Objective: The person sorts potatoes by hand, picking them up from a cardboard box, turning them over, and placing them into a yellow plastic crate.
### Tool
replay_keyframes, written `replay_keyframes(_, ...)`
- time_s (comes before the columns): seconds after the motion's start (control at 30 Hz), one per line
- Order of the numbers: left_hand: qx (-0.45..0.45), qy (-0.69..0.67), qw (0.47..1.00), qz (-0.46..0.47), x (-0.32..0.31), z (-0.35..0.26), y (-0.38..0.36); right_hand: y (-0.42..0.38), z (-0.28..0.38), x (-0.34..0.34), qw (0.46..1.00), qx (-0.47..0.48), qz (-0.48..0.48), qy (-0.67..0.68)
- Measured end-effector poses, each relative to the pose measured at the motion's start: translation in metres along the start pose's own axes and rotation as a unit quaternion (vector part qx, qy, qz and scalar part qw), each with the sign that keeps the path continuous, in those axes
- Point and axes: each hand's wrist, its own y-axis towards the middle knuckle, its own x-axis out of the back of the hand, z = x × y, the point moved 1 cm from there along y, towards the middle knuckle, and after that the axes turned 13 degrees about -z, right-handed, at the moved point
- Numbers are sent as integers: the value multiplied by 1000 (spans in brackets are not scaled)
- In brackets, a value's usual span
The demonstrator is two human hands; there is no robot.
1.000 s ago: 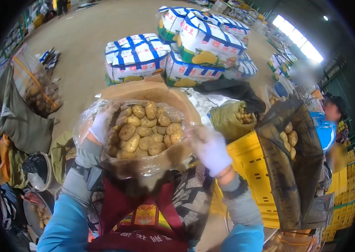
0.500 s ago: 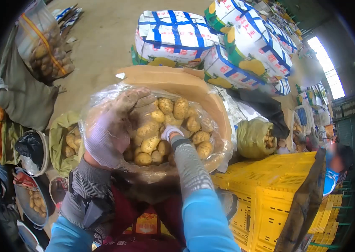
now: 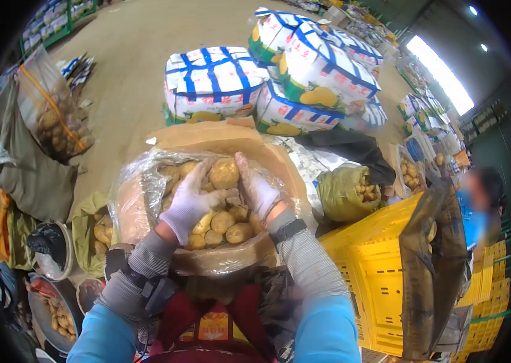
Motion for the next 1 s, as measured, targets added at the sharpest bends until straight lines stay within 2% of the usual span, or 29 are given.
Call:
replay_keyframes(0.03,-30,46,998,27,-8,13,-2,-14,6,1,991,47,-46,-112)
replay_keyframes(0.07,-74,52,996,6,-13,19,-3,-29,12,3,968,82,-96,-218)
replay_keyframes(0.1,-116,58,991,-15,-16,26,-2,-39,4,-1,952,136,-150,-229)
replay_keyframes(0.13,-106,78,991,4,-20,21,-6,-50,-5,-6,929,187,-207,-243)
replay_keyframes(0.17,-95,100,990,22,-24,16,-10,-55,-16,-6,849,284,-303,-326)
replay_keyframes(0.2,-84,121,988,40,-28,12,-13,-60,-21,-4,822,334,-340,-311)
replay_keyframes(0.3,-33,-14,994,100,-30,32,-9,-65,-13,10,814,276,-302,-411)
replay_keyframes(0.33,-14,-61,990,129,-28,27,-10,-65,-14,15,779,345,-320,-415)
replay_keyframes(0.43,171,-201,953,148,-23,16,-11,-69,5,22,822,300,-339,-346)
replay_keyframes(0.47,198,-207,945,157,-21,10,-13,-46,-11,30,784,369,-384,-319)
replay_keyframes(0.53,192,-214,941,181,-22,-2,-16,-46,-4,37,908,232,-296,-185)
replay_keyframes(0.57,188,-217,938,193,-23,-4,-15,-44,-1,40,949,158,-246,-114)
replay_keyframes(0.67,206,-239,930,187,-18,3,-5,-8,-30,32,920,323,-212,68)
replay_keyframes(0.7,210,-245,929,182,-17,2,-5,-7,-28,31,929,281,-150,187)
replay_keyframes(0.77,218,-258,924,177,-17,-1,-7,-6,-22,33,893,184,-21,411)
replay_keyframes(0.8,230,-264,922,167,-17,3,-5,-15,-19,28,932,294,-133,167)
replay_keyframes(0.83,242,-271,918,158,-17,10,-4,-29,-17,18,891,377,-235,-92)
replay_keyframes(0.87,255,-277,914,149,-17,15,-4,-38,-16,13,775,427,-316,-343)
replay_keyframes(0.97,301,-291,890,180,-17,10,-9,-36,-8,25,880,356,-227,-219)
replay_keyframes(1.0,296,-292,890,185,-17,8,-8,-38,-4,26,895,321,-248,-185)
